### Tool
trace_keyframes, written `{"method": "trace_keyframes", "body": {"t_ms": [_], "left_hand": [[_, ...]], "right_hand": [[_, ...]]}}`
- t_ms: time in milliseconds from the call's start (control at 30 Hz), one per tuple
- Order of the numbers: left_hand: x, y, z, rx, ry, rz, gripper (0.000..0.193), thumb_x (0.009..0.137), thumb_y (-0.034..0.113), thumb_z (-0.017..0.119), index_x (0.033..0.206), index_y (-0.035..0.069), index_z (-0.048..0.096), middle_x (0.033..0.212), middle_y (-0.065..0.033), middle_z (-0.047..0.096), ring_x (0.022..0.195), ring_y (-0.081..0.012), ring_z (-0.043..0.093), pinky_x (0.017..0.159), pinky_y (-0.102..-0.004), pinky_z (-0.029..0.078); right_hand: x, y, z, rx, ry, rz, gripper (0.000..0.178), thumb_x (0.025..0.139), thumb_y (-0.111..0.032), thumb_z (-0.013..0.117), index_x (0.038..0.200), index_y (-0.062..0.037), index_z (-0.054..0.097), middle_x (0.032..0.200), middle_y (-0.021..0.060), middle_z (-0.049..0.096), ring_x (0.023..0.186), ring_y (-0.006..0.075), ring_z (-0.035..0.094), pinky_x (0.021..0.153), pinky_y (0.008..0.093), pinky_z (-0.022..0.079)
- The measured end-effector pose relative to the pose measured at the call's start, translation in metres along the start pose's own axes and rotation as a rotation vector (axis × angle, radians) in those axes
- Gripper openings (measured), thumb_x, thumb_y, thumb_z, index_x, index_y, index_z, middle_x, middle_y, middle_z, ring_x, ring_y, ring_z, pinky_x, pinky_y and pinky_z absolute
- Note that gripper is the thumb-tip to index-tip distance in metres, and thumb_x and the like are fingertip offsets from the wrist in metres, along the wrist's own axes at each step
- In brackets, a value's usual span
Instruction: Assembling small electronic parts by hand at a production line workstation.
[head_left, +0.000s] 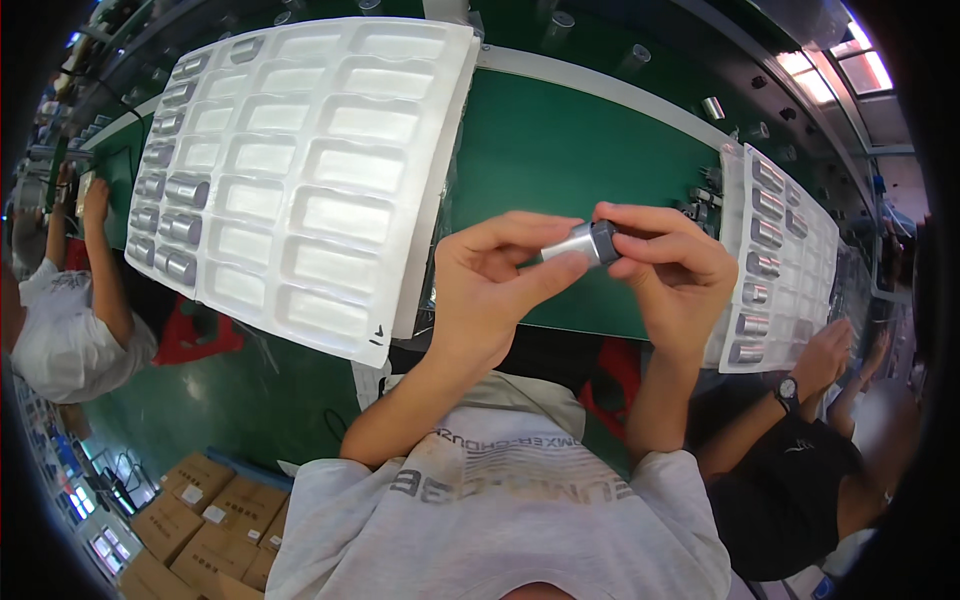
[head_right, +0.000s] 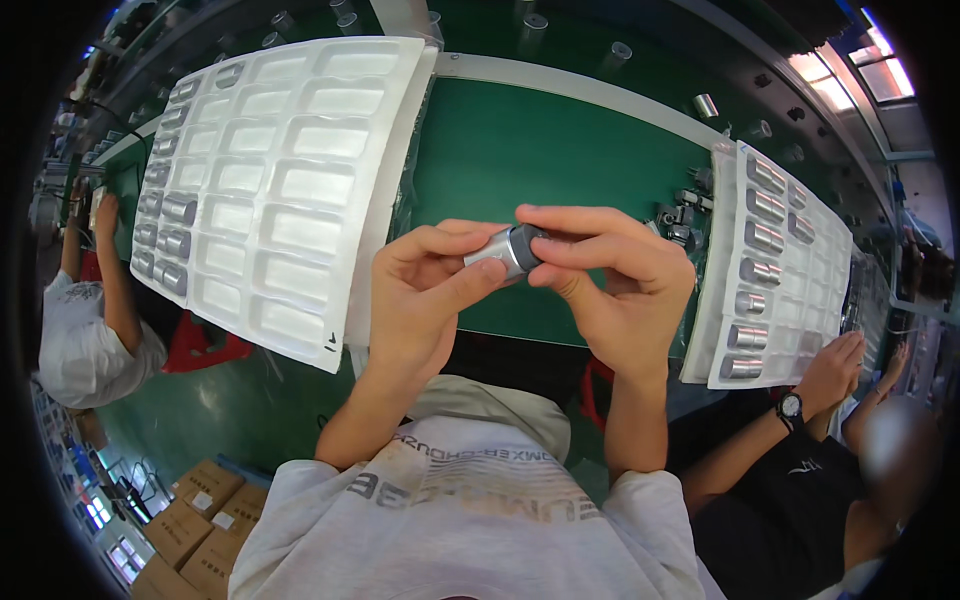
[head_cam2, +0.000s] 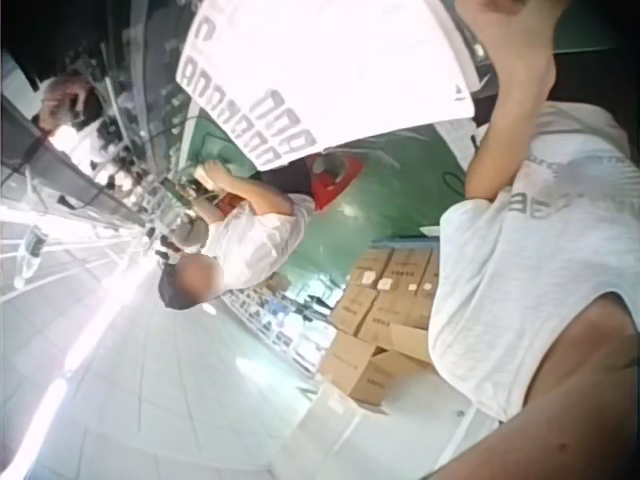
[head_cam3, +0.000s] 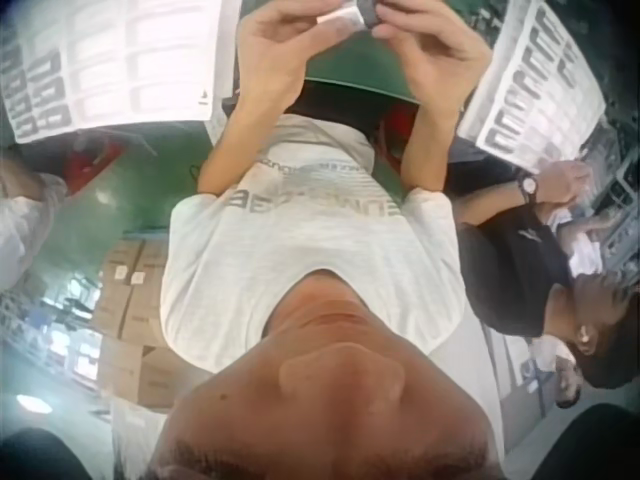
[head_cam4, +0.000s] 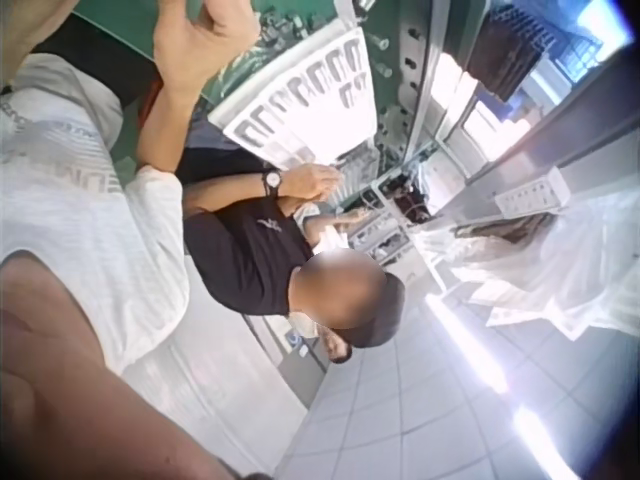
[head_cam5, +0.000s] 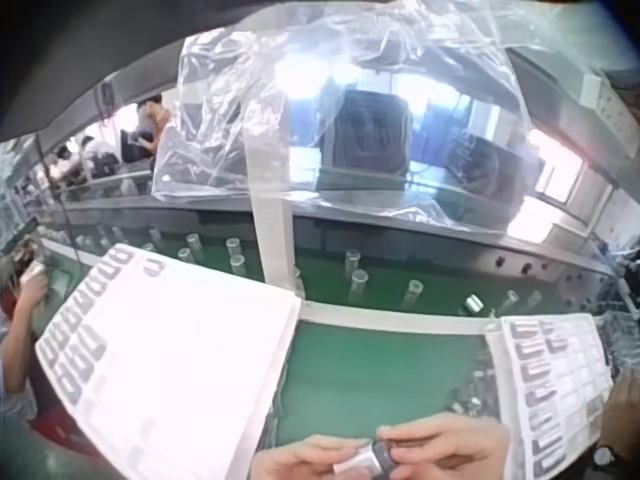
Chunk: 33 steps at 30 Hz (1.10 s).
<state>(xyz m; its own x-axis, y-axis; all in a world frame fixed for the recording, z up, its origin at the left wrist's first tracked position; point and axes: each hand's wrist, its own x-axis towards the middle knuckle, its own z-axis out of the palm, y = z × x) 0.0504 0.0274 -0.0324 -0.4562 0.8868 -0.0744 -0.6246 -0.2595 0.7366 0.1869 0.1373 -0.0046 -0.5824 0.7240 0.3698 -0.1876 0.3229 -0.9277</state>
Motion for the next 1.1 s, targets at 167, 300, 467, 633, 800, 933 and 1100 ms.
{"method": "trace_keyframes", "body": {"t_ms": [167,300,467,633,800,933,1100], "left_hand": [[0.001,0.003,-0.006,-0.250,0.022,-0.236,0.021,0.082,-0.009,0.068,0.102,-0.002,0.068,0.106,-0.0147,0.068,0.100,-0.0219,0.067,0.089,-0.0357,0.057],[0.006,-0.006,-0.011,-0.381,0.058,-0.296,0.018,0.085,-0.007,0.066,0.101,0.001,0.069,0.106,-0.0143,0.068,0.099,-0.0227,0.067,0.090,-0.0382,0.057],[0.009,-0.011,-0.018,-0.409,0.058,-0.280,0.018,0.085,-0.008,0.065,0.099,0.002,0.069,0.107,-0.0151,0.068,0.100,-0.0240,0.067,0.090,-0.0397,0.057],[0.009,-0.006,-0.016,-0.253,0.041,-0.191,0.018,0.085,-0.008,0.065,0.099,0.002,0.069,0.106,-0.0153,0.068,0.097,-0.0242,0.068,0.089,-0.0390,0.058],[0.010,-0.007,-0.007,-0.342,0.140,-0.224,0.017,0.084,-0.008,0.067,0.099,0.001,0.069,0.103,-0.0145,0.069,0.095,-0.0228,0.068,0.087,-0.0360,0.058],[0.007,-0.015,0.000,-0.378,0.149,-0.265,0.018,0.083,-0.008,0.068,0.098,0.000,0.068,0.101,-0.0140,0.069,0.094,-0.0218,0.069,0.082,-0.0315,0.057],[0.011,-0.013,0.008,-0.246,0.158,-0.257,0.018,0.081,-0.007,0.071,0.096,-0.001,0.067,0.098,-0.0131,0.069,0.095,-0.0207,0.067,0.083,-0.0292,0.055]], "right_hand": [[0.003,0.008,0.002,-0.003,-0.103,-0.007,0.010,0.082,-0.001,0.074,0.088,0.0046,0.068,0.107,0.0248,0.067,0.098,0.0266,0.067,0.084,0.0330,0.054],[-0.011,0.028,0.022,0.124,0.072,0.023,0.011,0.084,-0.003,0.072,0.090,0.0044,0.066,0.108,0.0255,0.067,0.099,0.0277,0.067,0.088,0.0354,0.053],[-0.012,0.034,0.028,0.101,0.130,0.054,0.013,0.086,-0.004,0.071,0.091,0.0051,0.064,0.112,0.0266,0.065,0.102,0.0286,0.066,0.091,0.0375,0.051],[-0.001,0.025,0.013,-0.106,-0.068,-0.050,0.025,0.085,-0.005,0.073,0.104,0.0068,0.063,0.114,0.0255,0.065,0.105,0.0299,0.065,0.093,0.0378,0.050],[0.001,0.013,0.034,-0.491,-0.044,-0.254,0.055,0.066,-0.005,0.084,0.115,0.0059,0.061,0.111,0.0217,0.066,0.103,0.0296,0.066,0.093,0.0360,0.050],[-0.003,0.029,0.045,-0.599,0.243,-0.354,0.041,0.062,0.011,0.072,0.102,0.0023,0.066,0.100,0.0156,0.070,0.095,0.0313,0.068,0.081,0.0358,0.056],[-0.012,0.037,0.038,-0.502,0.209,-0.284,0.040,0.064,0.011,0.072,0.103,0.0017,0.067,0.102,0.0162,0.070,0.096,0.0293,0.068,0.083,0.0342,0.055]]}}
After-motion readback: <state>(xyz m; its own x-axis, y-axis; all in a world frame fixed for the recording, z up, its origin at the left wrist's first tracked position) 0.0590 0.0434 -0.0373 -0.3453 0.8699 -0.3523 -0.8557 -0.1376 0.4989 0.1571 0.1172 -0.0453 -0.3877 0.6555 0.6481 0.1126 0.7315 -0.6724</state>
